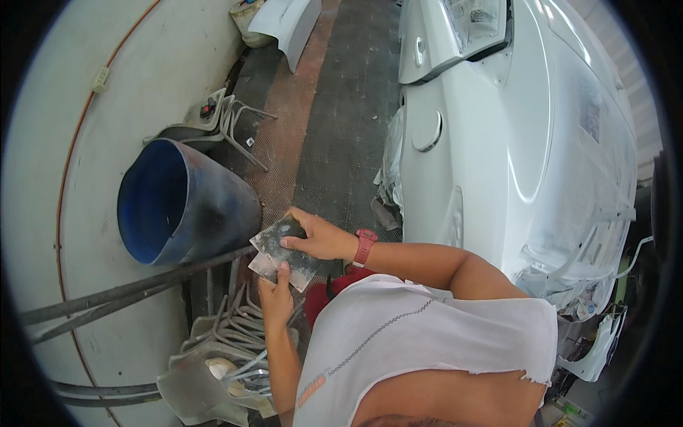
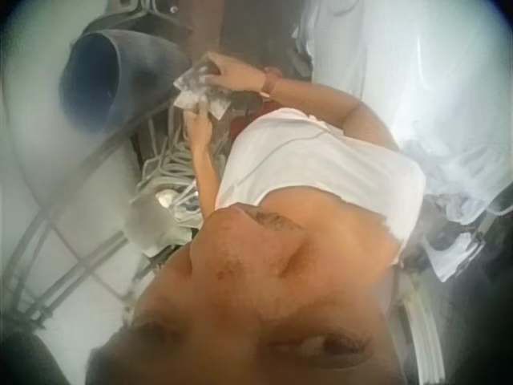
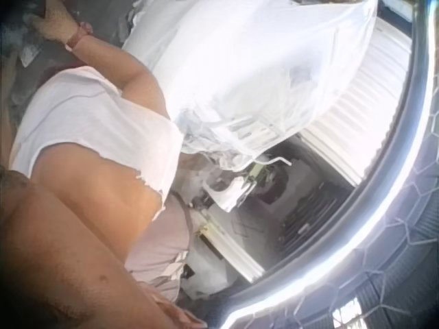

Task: The person sands the surface of a white car bumper and a separate white car part using sandpaper. They move between the two parts, rubbing the sandpaper over the surfaces to smooth them.

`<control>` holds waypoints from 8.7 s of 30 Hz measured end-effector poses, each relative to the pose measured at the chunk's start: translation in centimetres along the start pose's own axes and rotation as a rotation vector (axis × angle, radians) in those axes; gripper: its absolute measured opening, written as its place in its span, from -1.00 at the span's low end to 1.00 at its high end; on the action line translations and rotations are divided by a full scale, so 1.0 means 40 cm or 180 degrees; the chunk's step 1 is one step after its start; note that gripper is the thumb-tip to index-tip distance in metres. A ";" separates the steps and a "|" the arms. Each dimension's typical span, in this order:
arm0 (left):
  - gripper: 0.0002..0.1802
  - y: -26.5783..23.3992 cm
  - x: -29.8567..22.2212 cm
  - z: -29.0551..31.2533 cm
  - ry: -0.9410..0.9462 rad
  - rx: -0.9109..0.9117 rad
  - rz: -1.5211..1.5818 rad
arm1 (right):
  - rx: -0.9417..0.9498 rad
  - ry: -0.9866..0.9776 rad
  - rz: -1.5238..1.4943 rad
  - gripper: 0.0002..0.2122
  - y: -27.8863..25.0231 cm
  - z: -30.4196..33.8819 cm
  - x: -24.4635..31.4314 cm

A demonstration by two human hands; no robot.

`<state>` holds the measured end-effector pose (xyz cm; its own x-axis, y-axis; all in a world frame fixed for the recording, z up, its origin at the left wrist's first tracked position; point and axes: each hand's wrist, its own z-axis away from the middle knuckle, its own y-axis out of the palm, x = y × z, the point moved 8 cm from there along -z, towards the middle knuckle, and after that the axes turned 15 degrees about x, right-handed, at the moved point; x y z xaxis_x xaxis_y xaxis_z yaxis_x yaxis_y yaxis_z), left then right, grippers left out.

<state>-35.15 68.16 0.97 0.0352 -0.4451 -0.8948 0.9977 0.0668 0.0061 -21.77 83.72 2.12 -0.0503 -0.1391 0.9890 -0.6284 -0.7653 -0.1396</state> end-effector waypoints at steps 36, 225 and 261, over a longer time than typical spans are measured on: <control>-0.60 -0.307 -0.776 -1.605 0.0464 0.1370 0.0879 | -0.0814 0.0256 -0.0205 -0.64 -1.072 -0.974 -0.133; -0.66 0.554 0.038 -2.872 0.2485 0.4239 -0.5046 | -0.4796 0.2585 -0.0515 -0.73 -1.235 -0.602 -1.756; 0.20 1.341 -0.347 -1.023 0.4620 0.4081 -0.3143 | -0.8011 0.4942 -0.3466 -0.57 0.738 -0.587 -0.787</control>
<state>15.56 114.46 -4.55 0.1865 0.8920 -0.4117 0.1667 -0.4417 -0.8815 -56.98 80.26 -31.98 0.9107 0.2116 0.3548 0.1046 0.7128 -0.6935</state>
